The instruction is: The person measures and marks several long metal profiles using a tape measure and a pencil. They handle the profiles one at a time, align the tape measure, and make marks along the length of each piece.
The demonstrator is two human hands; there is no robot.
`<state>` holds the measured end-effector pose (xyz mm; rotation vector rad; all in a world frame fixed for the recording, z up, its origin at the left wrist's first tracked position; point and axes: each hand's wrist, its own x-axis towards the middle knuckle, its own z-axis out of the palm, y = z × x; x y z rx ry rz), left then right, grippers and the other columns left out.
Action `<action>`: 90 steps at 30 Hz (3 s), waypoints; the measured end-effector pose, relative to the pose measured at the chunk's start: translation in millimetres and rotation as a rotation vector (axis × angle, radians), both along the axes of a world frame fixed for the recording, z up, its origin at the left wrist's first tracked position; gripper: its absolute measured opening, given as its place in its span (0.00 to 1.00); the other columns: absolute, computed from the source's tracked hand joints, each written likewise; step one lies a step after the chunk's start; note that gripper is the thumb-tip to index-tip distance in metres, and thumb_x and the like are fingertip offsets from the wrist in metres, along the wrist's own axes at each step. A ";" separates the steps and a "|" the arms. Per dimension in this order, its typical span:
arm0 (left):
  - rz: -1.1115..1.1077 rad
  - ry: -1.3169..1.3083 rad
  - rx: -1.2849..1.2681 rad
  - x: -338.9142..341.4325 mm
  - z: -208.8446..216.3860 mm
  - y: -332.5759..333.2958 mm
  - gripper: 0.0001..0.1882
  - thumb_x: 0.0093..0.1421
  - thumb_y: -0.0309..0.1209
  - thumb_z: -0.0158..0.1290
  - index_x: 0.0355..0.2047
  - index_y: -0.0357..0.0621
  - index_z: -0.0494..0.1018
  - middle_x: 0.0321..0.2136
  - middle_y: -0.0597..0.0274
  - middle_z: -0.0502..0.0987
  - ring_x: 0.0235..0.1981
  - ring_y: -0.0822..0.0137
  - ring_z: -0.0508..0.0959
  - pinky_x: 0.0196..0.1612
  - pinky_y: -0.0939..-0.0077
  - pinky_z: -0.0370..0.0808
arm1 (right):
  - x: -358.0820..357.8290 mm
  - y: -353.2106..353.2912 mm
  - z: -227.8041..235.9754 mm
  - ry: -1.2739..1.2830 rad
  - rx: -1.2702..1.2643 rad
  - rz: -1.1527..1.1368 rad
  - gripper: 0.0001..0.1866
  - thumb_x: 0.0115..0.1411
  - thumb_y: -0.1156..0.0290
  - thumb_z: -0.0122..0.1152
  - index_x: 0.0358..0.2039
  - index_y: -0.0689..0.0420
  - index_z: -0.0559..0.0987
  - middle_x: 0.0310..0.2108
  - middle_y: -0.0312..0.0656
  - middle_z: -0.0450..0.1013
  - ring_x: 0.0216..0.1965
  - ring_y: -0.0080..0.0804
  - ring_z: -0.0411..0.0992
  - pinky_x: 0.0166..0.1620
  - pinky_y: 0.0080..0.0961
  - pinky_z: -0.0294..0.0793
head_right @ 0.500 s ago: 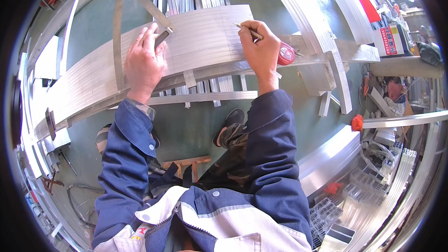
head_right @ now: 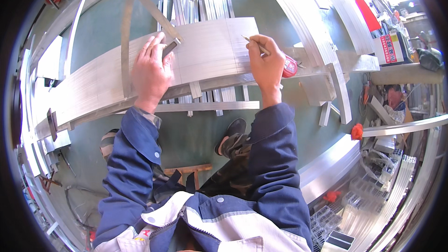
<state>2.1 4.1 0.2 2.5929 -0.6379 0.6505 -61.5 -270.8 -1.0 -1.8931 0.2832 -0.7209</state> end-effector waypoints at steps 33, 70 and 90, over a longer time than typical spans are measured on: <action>-0.033 0.136 -0.033 -2.4 10.0 -2.9 0.16 0.54 0.26 0.67 0.42 0.43 0.75 0.59 0.58 0.77 0.62 0.54 0.73 0.62 0.62 0.73 | 1.4 14.9 11.3 0.110 -0.287 0.012 0.07 0.60 0.81 0.66 0.40 0.63 0.82 0.33 0.40 0.82 0.33 0.22 0.79 0.38 0.19 0.77; -0.040 0.084 -0.012 -0.1 6.9 0.1 0.14 0.57 0.28 0.65 0.43 0.42 0.76 0.58 0.60 0.77 0.60 0.55 0.75 0.61 0.62 0.74 | -26.5 5.6 13.9 0.139 -0.151 0.036 0.05 0.60 0.83 0.62 0.36 0.65 0.81 0.30 0.37 0.79 0.31 0.18 0.76 0.36 0.17 0.76; -0.112 -0.007 -0.145 4.7 0.7 8.4 0.09 0.60 0.26 0.57 0.40 0.37 0.77 0.52 0.52 0.79 0.56 0.48 0.75 0.61 0.56 0.71 | -28.1 3.0 14.3 -0.056 -0.102 -0.013 0.14 0.73 0.70 0.56 0.55 0.59 0.80 0.34 0.36 0.81 0.28 0.15 0.69 0.30 0.13 0.64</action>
